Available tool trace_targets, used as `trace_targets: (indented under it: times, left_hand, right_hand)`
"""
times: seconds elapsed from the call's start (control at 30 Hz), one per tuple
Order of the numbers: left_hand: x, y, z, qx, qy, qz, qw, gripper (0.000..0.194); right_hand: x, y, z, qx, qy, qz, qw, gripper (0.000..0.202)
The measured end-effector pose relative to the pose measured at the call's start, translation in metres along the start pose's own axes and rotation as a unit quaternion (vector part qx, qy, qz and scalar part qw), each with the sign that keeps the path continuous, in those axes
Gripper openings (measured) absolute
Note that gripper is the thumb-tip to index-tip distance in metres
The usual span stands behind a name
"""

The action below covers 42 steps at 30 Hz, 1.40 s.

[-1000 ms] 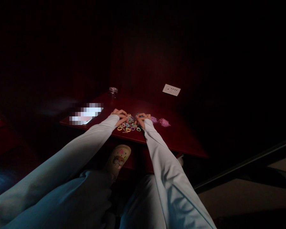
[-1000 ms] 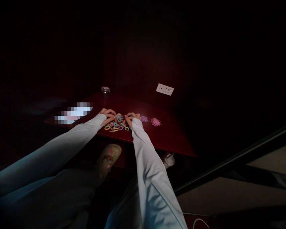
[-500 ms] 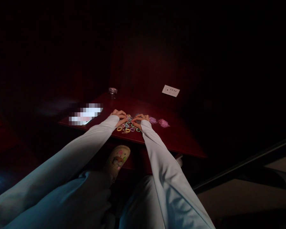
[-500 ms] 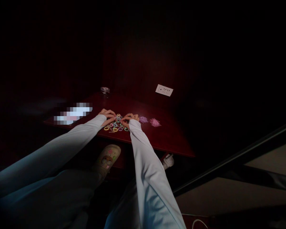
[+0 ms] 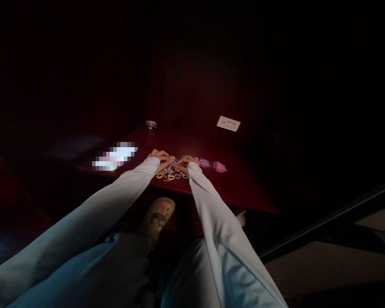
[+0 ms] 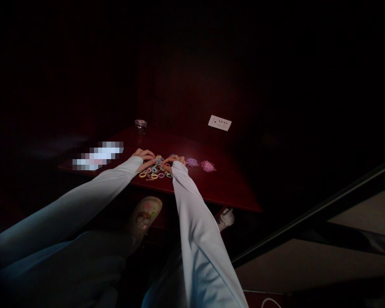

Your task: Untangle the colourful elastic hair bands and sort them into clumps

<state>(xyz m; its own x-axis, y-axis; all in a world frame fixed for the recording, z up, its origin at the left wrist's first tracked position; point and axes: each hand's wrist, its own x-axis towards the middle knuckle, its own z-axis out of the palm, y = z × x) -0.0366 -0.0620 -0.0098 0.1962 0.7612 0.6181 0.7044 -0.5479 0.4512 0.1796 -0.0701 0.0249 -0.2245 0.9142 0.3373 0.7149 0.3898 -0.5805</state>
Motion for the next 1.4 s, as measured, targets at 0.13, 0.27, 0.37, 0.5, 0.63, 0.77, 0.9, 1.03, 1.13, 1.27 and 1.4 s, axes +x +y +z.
trace_targets:
  times: [0.13,0.27,0.37,0.5,0.63,0.77,0.9,1.03,1.13,1.27,1.4]
  left_hand:
    - [0.003,-0.002,0.006,0.006,0.018,-0.028,0.999,0.027]
    - [0.001,0.001,0.001,0.01,0.013,-0.019,1.0,0.021]
    - [-0.001,0.005,-0.007,0.01,-0.008,0.012,1.0,0.021]
    - [-0.002,0.01,-0.012,0.021,-0.036,0.04,0.998,0.023]
    - [-0.002,0.012,-0.013,0.025,-0.054,0.06,0.996,0.024]
    - [-0.001,0.013,-0.013,0.022,-0.048,0.061,0.997,0.024]
    - [-0.002,0.014,-0.015,0.022,-0.048,0.06,0.997,0.023]
    - [-0.002,0.014,-0.017,0.017,-0.056,0.059,0.997,0.022]
    - [-0.002,0.013,-0.018,0.008,-0.057,0.057,0.997,0.021]
    - [-0.001,0.011,-0.016,-0.001,-0.051,0.054,0.997,0.019]
    - [0.001,0.008,-0.01,0.0,-0.04,0.039,0.998,0.018]
  right_hand:
    - [0.001,0.001,0.001,0.03,0.02,-0.008,0.999,0.02]
    - [0.0,0.002,0.002,0.063,0.027,-0.016,0.998,0.019]
    - [0.001,0.001,0.002,0.071,0.024,-0.023,0.997,0.015]
    - [0.002,0.002,0.002,0.072,0.013,-0.036,0.997,0.011]
    - [0.004,0.006,0.003,0.071,0.012,-0.05,0.996,0.011]
    - [0.006,0.012,0.004,0.073,0.012,-0.055,0.996,0.012]
    - [0.007,0.012,0.003,0.07,0.006,-0.057,0.996,0.014]
    - [0.004,0.005,0.0,0.061,-0.001,-0.048,0.997,0.015]
    - [0.002,0.0,-0.001,0.063,-0.001,-0.025,0.998,0.012]
    - [-0.001,-0.002,-0.002,0.066,0.012,0.009,0.998,0.013]
    - [-0.002,-0.001,-0.001,0.053,-0.007,-0.011,0.999,0.017]
